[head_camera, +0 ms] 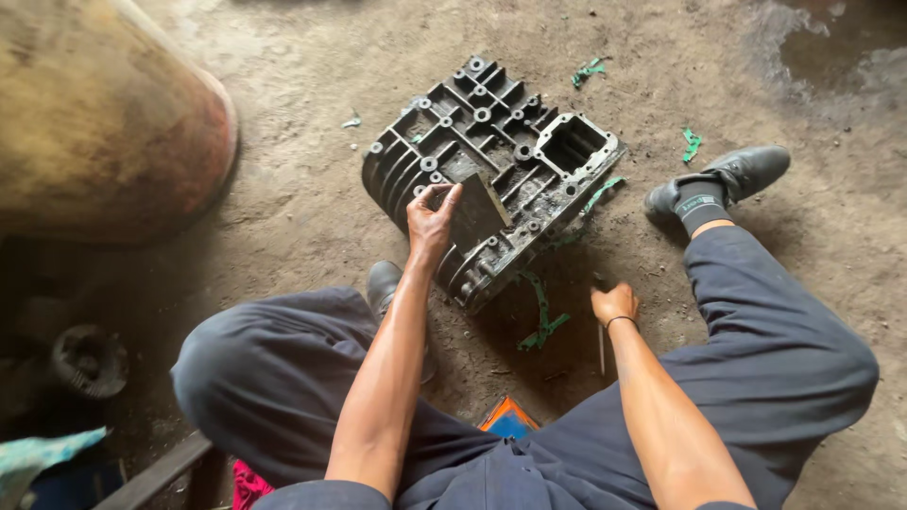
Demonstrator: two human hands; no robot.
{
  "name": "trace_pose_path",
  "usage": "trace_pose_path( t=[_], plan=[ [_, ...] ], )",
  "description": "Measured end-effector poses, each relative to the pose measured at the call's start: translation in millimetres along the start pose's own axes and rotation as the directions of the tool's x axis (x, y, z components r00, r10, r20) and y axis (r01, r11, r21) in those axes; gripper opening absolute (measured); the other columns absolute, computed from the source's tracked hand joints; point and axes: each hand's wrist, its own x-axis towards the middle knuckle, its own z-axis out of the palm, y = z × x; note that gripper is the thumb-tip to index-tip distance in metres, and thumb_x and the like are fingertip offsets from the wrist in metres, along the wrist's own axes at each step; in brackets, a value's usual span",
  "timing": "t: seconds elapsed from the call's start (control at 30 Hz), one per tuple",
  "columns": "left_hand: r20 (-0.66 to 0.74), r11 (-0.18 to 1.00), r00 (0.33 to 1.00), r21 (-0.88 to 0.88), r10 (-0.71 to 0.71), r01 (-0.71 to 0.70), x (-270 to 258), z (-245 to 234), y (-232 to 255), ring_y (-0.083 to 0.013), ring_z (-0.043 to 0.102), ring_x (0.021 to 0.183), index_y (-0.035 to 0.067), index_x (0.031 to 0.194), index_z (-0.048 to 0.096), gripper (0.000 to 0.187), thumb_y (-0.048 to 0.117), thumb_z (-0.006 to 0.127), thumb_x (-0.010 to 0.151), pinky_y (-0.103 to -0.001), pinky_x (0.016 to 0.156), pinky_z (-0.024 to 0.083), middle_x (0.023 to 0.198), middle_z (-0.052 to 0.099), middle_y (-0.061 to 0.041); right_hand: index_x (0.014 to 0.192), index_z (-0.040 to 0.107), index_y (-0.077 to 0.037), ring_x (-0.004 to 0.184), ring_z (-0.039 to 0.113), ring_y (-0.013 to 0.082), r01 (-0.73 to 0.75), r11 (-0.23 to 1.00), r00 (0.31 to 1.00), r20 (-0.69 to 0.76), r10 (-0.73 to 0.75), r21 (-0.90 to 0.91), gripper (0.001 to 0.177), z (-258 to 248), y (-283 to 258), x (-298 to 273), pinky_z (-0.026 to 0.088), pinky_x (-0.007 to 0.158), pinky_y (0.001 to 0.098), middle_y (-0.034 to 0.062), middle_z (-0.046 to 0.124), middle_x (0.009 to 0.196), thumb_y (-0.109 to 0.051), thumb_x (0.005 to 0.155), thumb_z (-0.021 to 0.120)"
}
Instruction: The person scrapes the surface of a disassembled engine block using a metal scraper. They systematically remove grime and residue from the flat mating surfaces and internal cavities of the metal part.
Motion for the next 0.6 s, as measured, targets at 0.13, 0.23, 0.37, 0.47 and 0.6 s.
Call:
trace_pose_path(
  t=[0.13, 0.23, 0.37, 0.47, 0.6],
  plan=[
    [0.144, 0.987, 0.978, -0.019, -0.154, 0.158, 2, 16, 4, -0.008, 0.062, 0.081, 0.003, 0.105, 0.078, 0.028, 0.028, 0.078, 0.093, -0.025, 0.073, 0.051, 0.09, 0.074, -0.002, 0.104, 0.071, 0.001, 0.097, 0.073, 0.0354, 0.344, 0.912, 0.933, -0.19, -0.305, 0.224, 0.03, -63, -86, -28, 0.056, 0.088, 0.045, 0.0202, 0.076, 0.103, -0.029, 0.097, 0.072],
    [0.264, 0.98, 0.946, -0.016, -0.189, 0.2, -1, 21, 8, -0.0096, 0.068, 0.084, 0.006, 0.105, 0.078, 0.028, 0.031, 0.079, 0.091, -0.029, 0.078, 0.056, 0.093, 0.077, -0.002, 0.112, 0.066, -0.003, 0.093, 0.075, 0.0188, 0.268, 0.721, 0.911, 0.074, -0.405, 0.639, 0.025, -102, -144, -51, 0.061, 0.074, 0.0349, 0.0118, 0.075, 0.103, -0.022, 0.097, 0.068],
    [0.452, 0.978, 0.876, -0.027, -0.171, 0.205, -10, 33, 20, -0.0096, 0.069, 0.089, 0.009, 0.107, 0.079, 0.028, 0.032, 0.079, 0.091, -0.032, 0.084, 0.057, 0.096, 0.078, -0.002, 0.126, 0.063, -0.006, 0.093, 0.072, 0.0126, -0.001, 0.596, 0.775, 0.377, -0.508, 0.803, 0.035, -110, -172, -69, 0.06, 0.074, 0.0299, 0.0061, 0.075, 0.107, -0.021, 0.095, 0.07],
    [0.585, 0.945, 0.761, 0.028, -0.28, 0.326, -18, 46, 33, -0.0117, 0.072, 0.082, 0.01, 0.103, 0.079, 0.029, 0.034, 0.081, 0.086, -0.033, 0.078, 0.062, 0.092, 0.078, -0.003, 0.13, 0.063, -0.002, 0.099, 0.07, 0.0134, -0.045, 0.512, 0.674, 0.404, -0.618, 0.858, 0.037, -101, -169, -73, 0.059, 0.083, 0.0302, 0.0064, 0.074, 0.113, -0.014, 0.097, 0.074],
    [0.635, 0.94, 0.723, 0.02, -0.274, 0.34, -20, 50, 40, -0.0114, 0.07, 0.081, 0.006, 0.109, 0.078, 0.038, 0.035, 0.083, 0.084, -0.031, 0.075, 0.06, 0.092, 0.078, -0.006, 0.121, 0.066, 0.0, 0.086, 0.073, 0.0157, -0.127, 0.52, 0.702, 0.447, -0.555, 0.844, 0.025, -105, -169, -76, 0.066, 0.067, 0.0359, 0.0078, 0.075, 0.103, -0.01, 0.098, 0.071]
  ],
)
